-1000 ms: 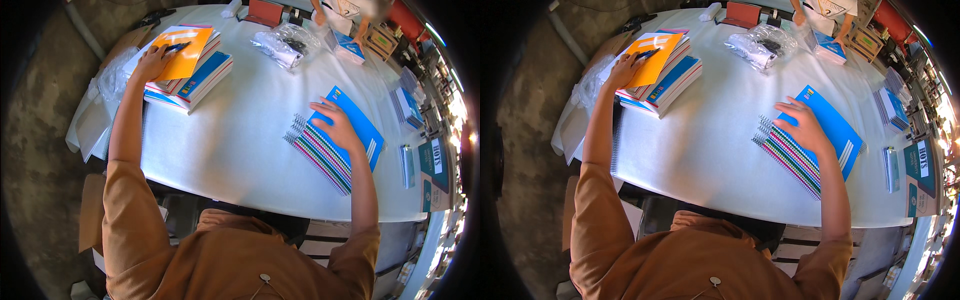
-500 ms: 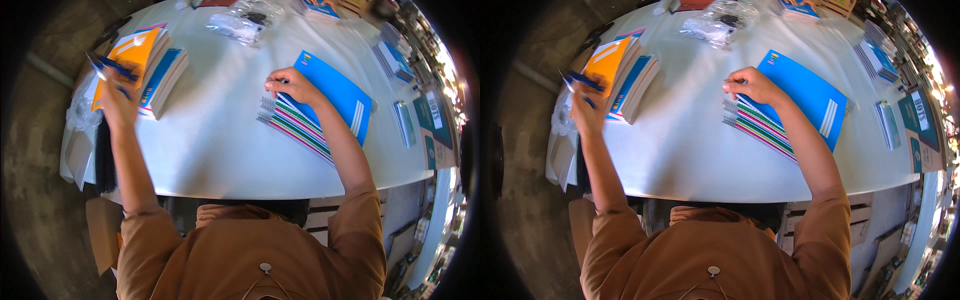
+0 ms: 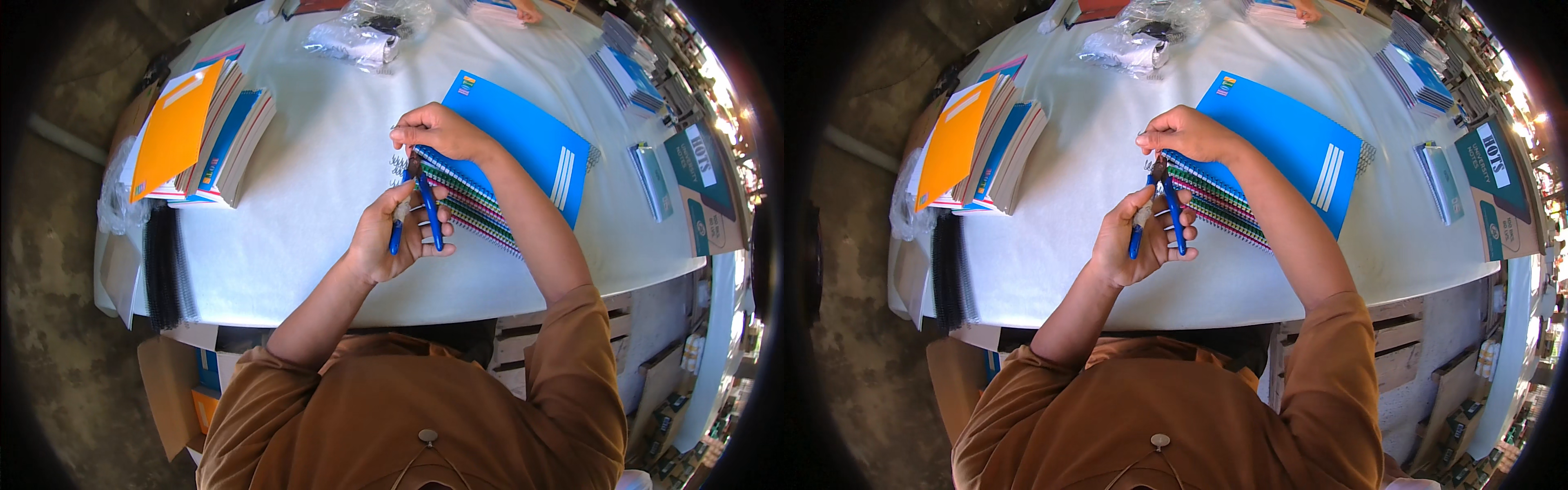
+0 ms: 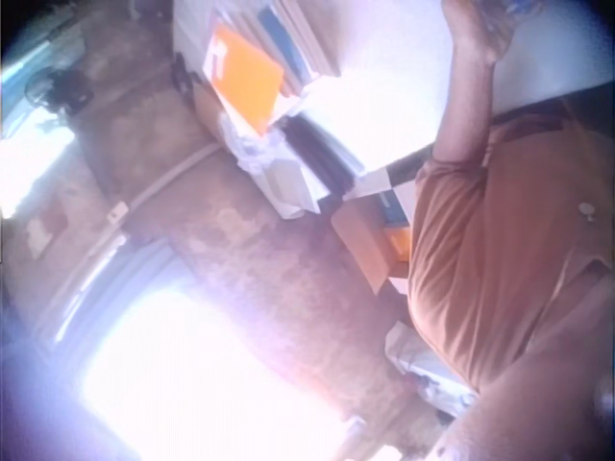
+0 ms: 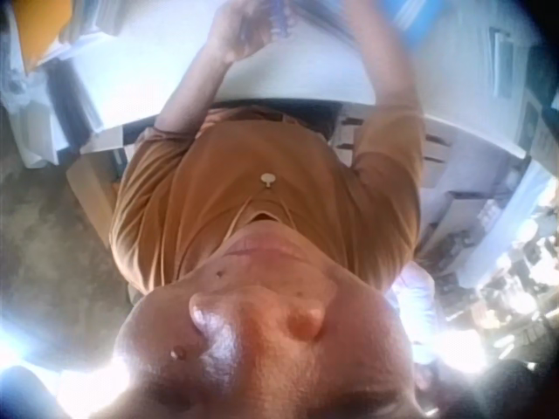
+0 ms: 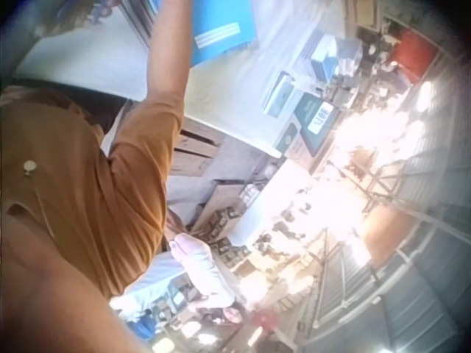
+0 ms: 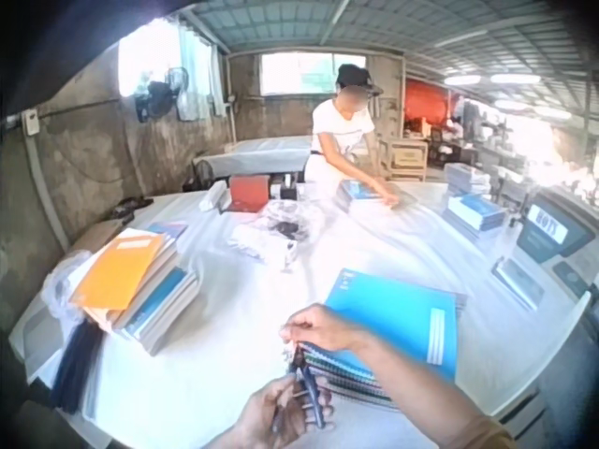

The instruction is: The person collates notebooks by taking individual notebooks from stacks of different colors, fanning the pages, and placing them into a new stack. The person handles red, green, blue, and yellow notebooks and uses a pair of pliers to adjust the spiral binding on one notebook.

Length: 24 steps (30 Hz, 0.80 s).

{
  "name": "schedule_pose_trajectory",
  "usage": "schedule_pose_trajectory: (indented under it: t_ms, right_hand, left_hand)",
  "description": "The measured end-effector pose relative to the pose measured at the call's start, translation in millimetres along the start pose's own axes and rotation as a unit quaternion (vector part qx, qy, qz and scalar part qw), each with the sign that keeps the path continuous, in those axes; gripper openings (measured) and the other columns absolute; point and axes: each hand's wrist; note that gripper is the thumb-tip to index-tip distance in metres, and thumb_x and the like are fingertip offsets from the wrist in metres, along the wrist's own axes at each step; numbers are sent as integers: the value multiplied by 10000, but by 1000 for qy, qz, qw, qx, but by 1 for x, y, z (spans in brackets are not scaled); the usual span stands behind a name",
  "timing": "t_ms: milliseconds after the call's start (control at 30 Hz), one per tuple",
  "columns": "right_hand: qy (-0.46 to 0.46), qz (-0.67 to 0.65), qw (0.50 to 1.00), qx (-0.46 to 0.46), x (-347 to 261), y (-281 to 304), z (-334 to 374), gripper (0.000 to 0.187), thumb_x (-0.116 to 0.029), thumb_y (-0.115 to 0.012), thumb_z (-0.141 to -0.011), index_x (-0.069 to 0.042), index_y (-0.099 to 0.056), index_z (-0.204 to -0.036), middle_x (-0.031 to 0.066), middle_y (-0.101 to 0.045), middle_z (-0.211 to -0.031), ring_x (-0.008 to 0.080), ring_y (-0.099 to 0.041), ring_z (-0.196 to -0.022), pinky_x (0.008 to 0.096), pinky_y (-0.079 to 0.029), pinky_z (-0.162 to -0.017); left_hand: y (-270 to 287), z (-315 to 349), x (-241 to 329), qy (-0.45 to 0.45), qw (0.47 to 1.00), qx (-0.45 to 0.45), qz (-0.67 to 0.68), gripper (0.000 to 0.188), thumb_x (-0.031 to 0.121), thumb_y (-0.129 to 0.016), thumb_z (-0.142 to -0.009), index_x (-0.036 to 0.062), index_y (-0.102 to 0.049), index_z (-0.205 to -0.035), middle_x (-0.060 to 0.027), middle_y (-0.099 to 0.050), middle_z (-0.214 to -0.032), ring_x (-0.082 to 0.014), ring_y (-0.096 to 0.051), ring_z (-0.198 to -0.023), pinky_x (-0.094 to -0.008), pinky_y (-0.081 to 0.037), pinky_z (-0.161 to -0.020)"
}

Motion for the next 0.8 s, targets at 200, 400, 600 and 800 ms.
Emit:
schedule_pose_trajectory:
  t_ms: [200,400,600,800]
  right_hand:
    - [52,63,997,5,5,3,0,254,-228,-606,-844,15,-653,-897,81,-666,-812,124,-590,-771,286,-474,-723]
    - [20,38,999,10,0,1,4,316,-316,-655,-810,-14,-672,-900,73,-676,-808,131,-615,-773,276,-473,-719]
    - [31,29,999,6,2,0,3,295,-299,-663,-808,-20,-672,-903,68,-676,-814,130,-611,-774,275,-473,-725]
    - [47,58,997,11,1,-1,1,323,-286,-647,-808,21,-657,-910,100,-665,-789,132,-597,-760,272,-471,-712]
  left_hand:
    - [-2,0,8,35,998,56,13,385,411,-393,-896,87,-514,-1067,-42,-490,-808,-187,-465,-715,-348,-404,-646]
    - [1,0,5,44,997,57,9,356,418,-402,-901,102,-513,-1020,-35,-465,-775,-175,-430,-684,-323,-359,-616]
    - [3,-14,-14,-46,969,185,-157,345,431,-400,-921,106,-481,-1007,-26,-460,-756,-159,-424,-665,-316,-359,-608]
    - [-4,-2,7,44,995,83,21,414,496,-385,-913,104,-515,-950,-7,-453,-746,-142,-413,-641,-283,-351,-585]
Point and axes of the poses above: each hand's wrist, its own z-axis away from the middle knuckle, its own y-axis out of the back of the hand, x = y × z
